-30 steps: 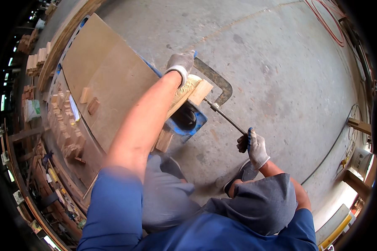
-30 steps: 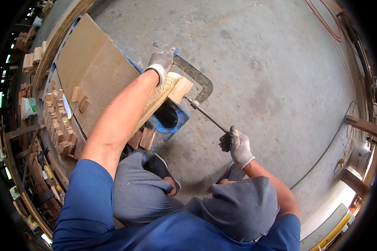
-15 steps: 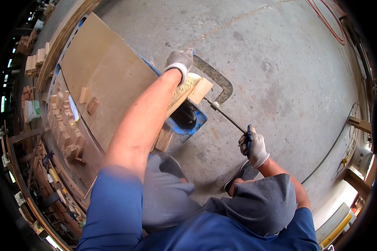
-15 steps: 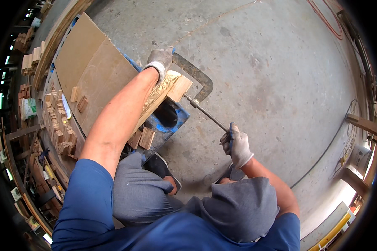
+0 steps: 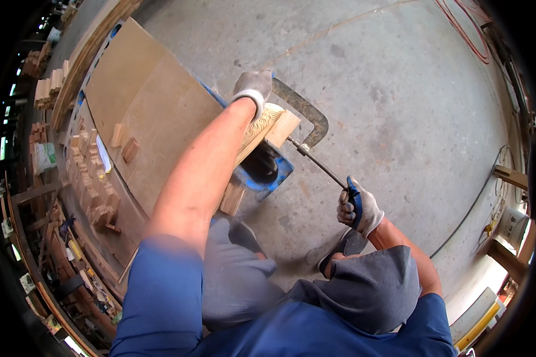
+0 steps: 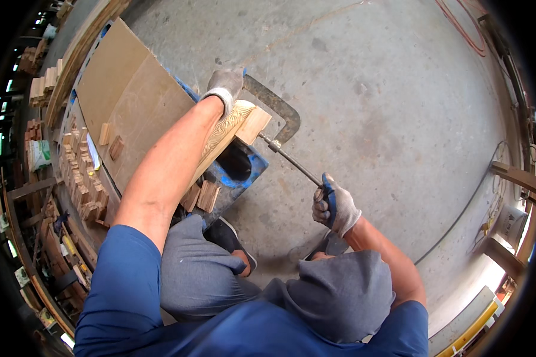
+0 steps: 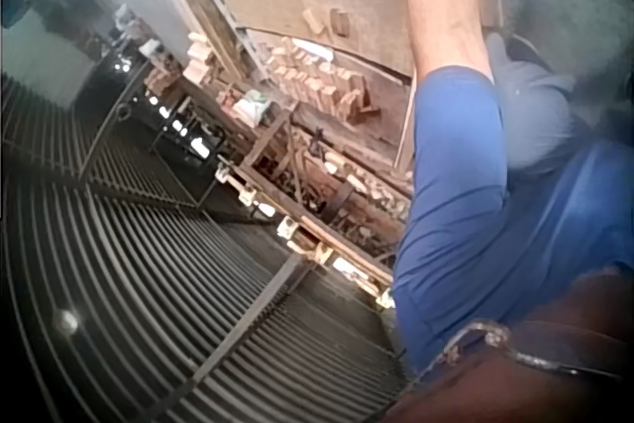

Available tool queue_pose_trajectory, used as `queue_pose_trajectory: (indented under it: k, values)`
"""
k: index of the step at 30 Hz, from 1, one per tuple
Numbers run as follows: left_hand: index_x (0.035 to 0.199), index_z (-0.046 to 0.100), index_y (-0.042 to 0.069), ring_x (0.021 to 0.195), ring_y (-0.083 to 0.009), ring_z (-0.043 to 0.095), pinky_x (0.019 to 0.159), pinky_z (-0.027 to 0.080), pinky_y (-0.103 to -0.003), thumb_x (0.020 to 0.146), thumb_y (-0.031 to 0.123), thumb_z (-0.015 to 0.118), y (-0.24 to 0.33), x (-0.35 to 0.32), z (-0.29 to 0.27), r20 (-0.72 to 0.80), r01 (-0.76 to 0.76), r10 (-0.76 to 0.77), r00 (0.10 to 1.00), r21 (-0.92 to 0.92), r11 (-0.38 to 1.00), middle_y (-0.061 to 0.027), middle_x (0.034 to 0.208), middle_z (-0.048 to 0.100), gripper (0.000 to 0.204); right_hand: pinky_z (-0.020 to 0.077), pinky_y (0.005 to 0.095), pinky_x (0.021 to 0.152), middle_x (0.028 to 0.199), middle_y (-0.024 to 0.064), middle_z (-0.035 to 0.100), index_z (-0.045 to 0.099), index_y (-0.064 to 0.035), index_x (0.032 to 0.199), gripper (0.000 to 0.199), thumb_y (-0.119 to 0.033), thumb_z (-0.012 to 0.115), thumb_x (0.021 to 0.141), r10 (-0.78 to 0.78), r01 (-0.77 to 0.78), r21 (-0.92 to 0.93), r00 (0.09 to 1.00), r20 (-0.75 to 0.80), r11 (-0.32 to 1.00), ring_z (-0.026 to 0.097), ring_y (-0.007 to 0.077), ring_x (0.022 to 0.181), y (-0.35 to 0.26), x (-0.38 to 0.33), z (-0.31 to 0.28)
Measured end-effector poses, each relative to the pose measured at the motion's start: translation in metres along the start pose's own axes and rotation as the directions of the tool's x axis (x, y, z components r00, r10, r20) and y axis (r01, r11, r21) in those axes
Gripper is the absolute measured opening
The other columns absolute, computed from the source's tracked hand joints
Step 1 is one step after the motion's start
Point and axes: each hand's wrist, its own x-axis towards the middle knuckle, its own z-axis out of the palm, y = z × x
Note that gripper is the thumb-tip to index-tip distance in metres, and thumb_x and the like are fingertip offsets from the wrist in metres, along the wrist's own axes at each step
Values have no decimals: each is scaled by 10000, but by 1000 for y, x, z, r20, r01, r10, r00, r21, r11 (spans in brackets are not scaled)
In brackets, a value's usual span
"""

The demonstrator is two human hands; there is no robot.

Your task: The person uses a chisel to carve a decorative pattern into a long piece of wood clamped to a workbench. They repeatedly chip away at the wood surface to create a textured design, then move the piece to a different table to continue the carving process.

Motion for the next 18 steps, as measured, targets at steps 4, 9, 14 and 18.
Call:
queue_pose_trajectory:
  k: [4, 9, 14, 18]
  values:
    - [1110, 722, -56, 1127, -451, 662, 973, 497, -475, 956, 524, 567, 19, -24, -22, 28, 185, -184, 983, -98, 978, -310, 1167, 688, 620, 454, 319, 447, 645, 86, 616, 679, -23, 946, 572, -546, 477, 1060, -329, 146, -566, 914, -236, 811, 569, 222, 474, -4, -18, 28]
    - [1131, 717, -62, 1156, -452, 653, 986, 496, -468, 946, 517, 607, 27, -36, -31, 12, 236, -237, 971, -136, 962, -317, 1192, 681, 617, 493, 462, 1011, 1246, 206, 639, 568, 3, 1334, 835, -385, 911, 679, -613, 238, -756, 463, 640, -610, 620, 346, 1169, -6, -48, 31]
    - [1140, 716, -63, 1167, -456, 648, 999, 494, -467, 948, 529, 611, 29, -35, -30, 5, 189, -190, 982, -117, 975, -330, 1176, 681, 631, 517, 465, 881, 1038, 154, 704, 608, -26, 1242, 627, -364, 857, 777, -537, 141, -658, 465, 704, -740, 659, 355, 978, -1, -13, 43]
    - [1230, 705, -8, 1282, -408, 601, 1081, 471, -446, 953, 529, 614, 26, -25, -26, 67, 254, -249, 966, -70, 965, -270, 1321, 650, 611, 502, 458, 690, 775, 113, 687, 653, -67, 1086, 345, -287, 797, 863, -577, 220, -679, 386, 720, -701, 642, 349, 725, -7, 16, 36]
